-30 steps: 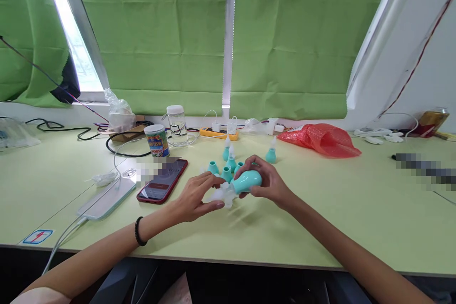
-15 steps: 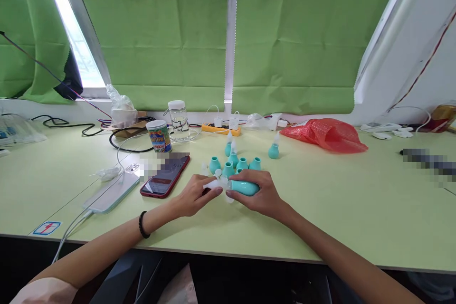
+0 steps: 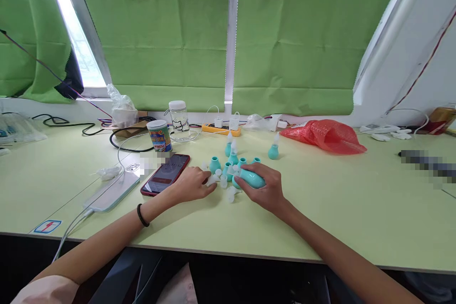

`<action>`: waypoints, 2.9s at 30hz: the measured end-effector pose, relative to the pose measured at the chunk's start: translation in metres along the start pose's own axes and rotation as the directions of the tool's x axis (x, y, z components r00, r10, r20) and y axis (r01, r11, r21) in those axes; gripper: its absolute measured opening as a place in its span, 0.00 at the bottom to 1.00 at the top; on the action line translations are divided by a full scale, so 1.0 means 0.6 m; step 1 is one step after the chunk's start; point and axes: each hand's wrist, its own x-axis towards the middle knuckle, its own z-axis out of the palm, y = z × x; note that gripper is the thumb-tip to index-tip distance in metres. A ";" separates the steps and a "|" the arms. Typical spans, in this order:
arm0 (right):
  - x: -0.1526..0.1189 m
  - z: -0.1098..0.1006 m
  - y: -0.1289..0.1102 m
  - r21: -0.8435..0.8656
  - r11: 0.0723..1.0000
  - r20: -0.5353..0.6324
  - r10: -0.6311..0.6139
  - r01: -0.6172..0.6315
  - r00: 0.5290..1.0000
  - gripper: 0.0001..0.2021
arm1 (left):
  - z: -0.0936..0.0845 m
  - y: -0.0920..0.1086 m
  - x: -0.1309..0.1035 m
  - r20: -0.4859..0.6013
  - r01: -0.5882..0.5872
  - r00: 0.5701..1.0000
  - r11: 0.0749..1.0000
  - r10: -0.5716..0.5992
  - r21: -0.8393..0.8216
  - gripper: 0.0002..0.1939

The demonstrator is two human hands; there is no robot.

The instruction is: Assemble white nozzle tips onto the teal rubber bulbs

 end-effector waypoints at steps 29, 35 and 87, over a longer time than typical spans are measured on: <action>-0.024 0.012 -0.004 0.060 0.976 0.133 -0.216 0.210 0.967 0.11 | -0.008 0.023 -0.013 -0.474 -0.465 0.782 0.885 0.404 -0.012 0.12; -0.020 0.011 -0.010 0.031 0.983 0.100 -0.185 0.183 0.978 0.10 | 0.004 0.021 -0.008 -0.535 -0.466 0.725 0.881 0.434 0.082 0.10; -0.008 0.006 -0.004 0.017 1.000 -0.028 0.013 -0.013 1.000 0.09 | 0.010 -0.019 0.009 -0.227 0.027 0.973 0.996 -0.046 -0.090 0.08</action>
